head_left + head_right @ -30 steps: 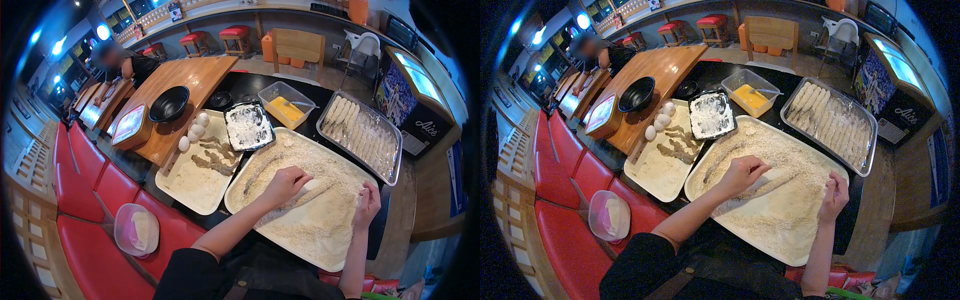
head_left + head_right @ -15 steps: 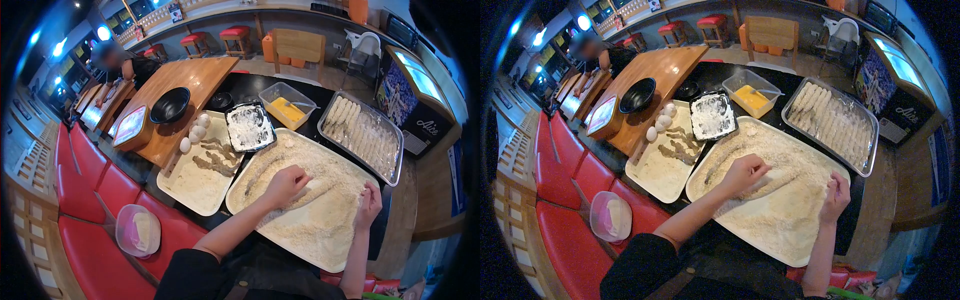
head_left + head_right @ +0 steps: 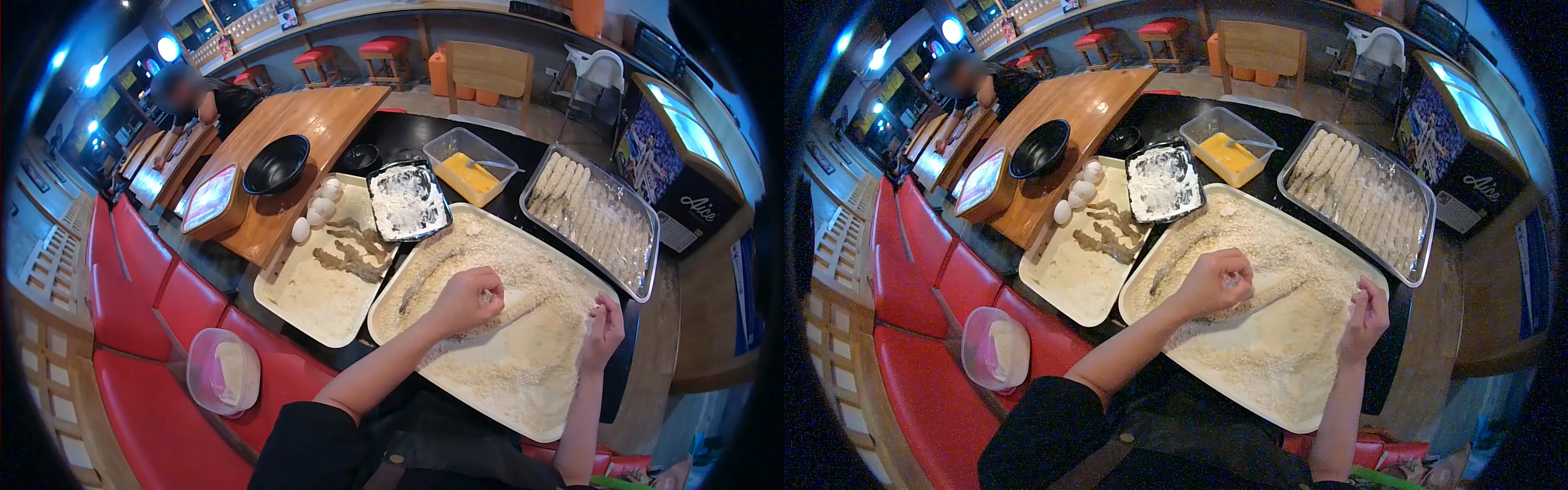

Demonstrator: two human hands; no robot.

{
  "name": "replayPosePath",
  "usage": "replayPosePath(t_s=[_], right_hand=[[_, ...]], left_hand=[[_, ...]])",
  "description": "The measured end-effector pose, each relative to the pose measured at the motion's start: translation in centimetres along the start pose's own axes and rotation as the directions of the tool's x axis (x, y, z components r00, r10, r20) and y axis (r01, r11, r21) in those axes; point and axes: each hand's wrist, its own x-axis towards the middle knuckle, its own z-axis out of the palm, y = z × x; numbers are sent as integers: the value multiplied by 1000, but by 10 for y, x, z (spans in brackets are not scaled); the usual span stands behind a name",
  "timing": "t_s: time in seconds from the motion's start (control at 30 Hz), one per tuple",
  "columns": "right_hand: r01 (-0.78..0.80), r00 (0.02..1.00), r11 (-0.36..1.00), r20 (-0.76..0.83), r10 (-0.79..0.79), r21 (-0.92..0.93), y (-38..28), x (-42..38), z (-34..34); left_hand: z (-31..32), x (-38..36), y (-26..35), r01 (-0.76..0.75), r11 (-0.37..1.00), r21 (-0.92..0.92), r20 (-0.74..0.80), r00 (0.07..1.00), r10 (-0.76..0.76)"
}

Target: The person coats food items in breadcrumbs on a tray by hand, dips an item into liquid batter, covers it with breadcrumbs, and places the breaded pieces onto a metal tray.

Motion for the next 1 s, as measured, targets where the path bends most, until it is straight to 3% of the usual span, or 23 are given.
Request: replayPosePath(t_s=[0.3,0.4,0.6,1.0], right_hand=[[-20,1000,1000,-2,20,11,4,-1,-1],[-9,1000,1000,-10,9,-13,5,1,-1],[3,1000,1000,-24,-3,1,9,1,1],[8,1000,1000,-30,-8,-18,4,1,0]], left_hand=[[6,0,-1,94,989,-116,13,996,-93],[4,-1,3,152,985,-77,53,988,-148],[5,-2,0,48,998,-46,11,999,-48],[3,1,1,26,1000,-1,-42,999,-26]])
